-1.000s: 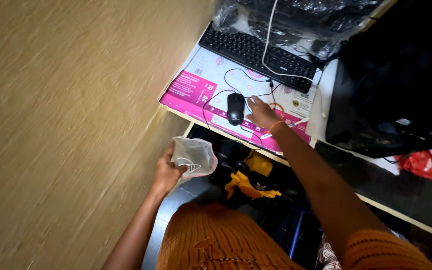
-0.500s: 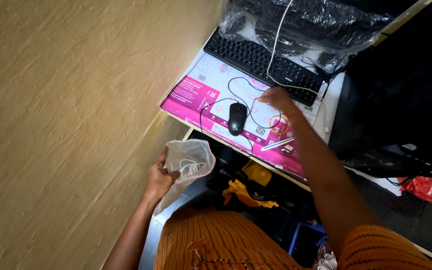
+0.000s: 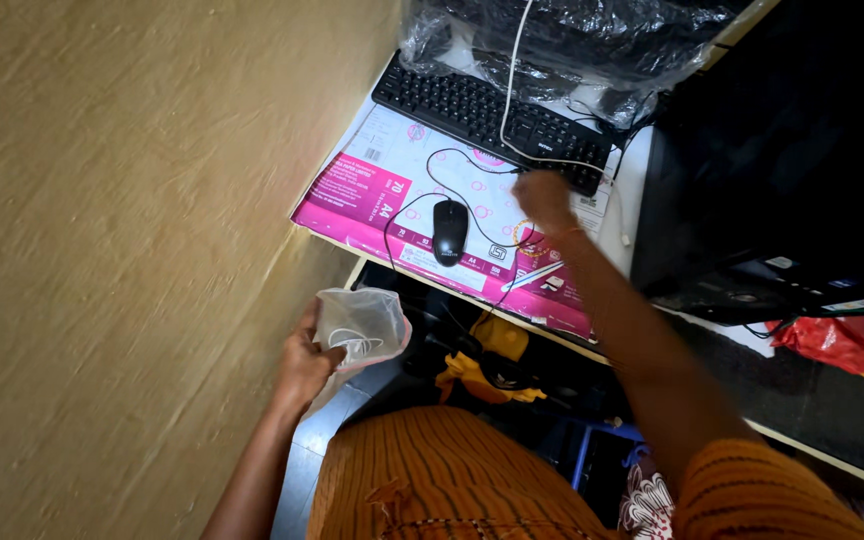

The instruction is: The person places clothes and miscellaneous items into a backpack and bags, plugs a charger into a wall socket, and moves items onto a shelf.

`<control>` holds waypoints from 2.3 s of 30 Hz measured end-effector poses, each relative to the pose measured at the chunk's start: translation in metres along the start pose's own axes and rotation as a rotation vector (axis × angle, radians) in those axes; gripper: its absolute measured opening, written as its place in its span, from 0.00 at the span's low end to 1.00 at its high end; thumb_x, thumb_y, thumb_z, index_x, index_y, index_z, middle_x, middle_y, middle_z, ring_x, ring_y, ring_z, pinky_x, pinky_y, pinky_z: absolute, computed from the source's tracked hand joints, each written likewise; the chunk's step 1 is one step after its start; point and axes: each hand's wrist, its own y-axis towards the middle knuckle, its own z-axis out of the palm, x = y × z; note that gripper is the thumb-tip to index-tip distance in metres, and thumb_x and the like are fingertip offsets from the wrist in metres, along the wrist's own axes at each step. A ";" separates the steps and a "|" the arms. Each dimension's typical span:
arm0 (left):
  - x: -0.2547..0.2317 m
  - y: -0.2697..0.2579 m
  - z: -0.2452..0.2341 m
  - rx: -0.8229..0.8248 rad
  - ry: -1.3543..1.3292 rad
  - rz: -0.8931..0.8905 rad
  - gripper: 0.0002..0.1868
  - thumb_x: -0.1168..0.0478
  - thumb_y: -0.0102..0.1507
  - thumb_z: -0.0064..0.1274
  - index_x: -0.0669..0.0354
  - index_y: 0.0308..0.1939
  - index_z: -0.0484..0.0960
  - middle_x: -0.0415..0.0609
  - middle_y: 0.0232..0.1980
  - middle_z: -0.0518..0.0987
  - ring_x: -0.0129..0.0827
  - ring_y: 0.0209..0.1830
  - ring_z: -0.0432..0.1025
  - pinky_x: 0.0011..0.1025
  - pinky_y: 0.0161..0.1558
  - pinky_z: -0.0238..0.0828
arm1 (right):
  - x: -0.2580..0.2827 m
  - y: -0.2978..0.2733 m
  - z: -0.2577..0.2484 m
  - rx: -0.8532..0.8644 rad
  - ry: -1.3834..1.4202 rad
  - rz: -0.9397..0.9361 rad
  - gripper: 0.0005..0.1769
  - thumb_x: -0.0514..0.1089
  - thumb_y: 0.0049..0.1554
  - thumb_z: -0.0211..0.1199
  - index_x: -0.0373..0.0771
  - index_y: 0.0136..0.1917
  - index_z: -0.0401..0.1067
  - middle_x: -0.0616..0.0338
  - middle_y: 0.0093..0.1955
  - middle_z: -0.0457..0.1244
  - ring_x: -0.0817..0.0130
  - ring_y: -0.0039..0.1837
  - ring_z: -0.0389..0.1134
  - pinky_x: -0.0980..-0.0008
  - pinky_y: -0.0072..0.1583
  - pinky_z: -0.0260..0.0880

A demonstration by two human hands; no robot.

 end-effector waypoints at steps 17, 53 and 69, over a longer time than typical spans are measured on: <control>0.008 -0.041 -0.030 -0.022 -0.023 -0.116 0.53 0.83 0.50 0.51 0.58 0.78 0.51 0.52 0.68 0.74 0.35 0.46 0.80 0.30 0.44 0.77 | 0.083 0.061 0.077 0.050 0.140 0.283 0.15 0.49 0.53 0.69 0.39 0.51 0.80 0.42 0.53 0.66 0.45 0.54 0.70 0.53 0.58 0.70; -0.035 -0.098 -0.010 0.577 -0.236 0.333 0.52 0.81 0.50 0.51 0.70 0.79 0.51 0.50 0.70 0.71 0.29 0.64 0.68 0.22 0.62 0.64 | 0.367 -0.213 0.002 0.394 0.740 -0.227 0.18 0.46 0.52 0.62 0.38 0.55 0.72 0.52 0.51 0.68 0.65 0.51 0.69 0.64 0.48 0.70; -0.026 -0.053 -0.002 0.461 -0.201 0.050 0.50 0.82 0.52 0.48 0.65 0.81 0.56 0.60 0.62 0.80 0.35 0.37 0.68 0.31 0.36 0.67 | 0.330 -0.204 -0.048 0.915 0.420 -0.127 0.24 0.58 0.64 0.50 0.38 0.59 0.73 0.40 0.52 0.69 0.45 0.53 0.71 0.53 0.54 0.68</control>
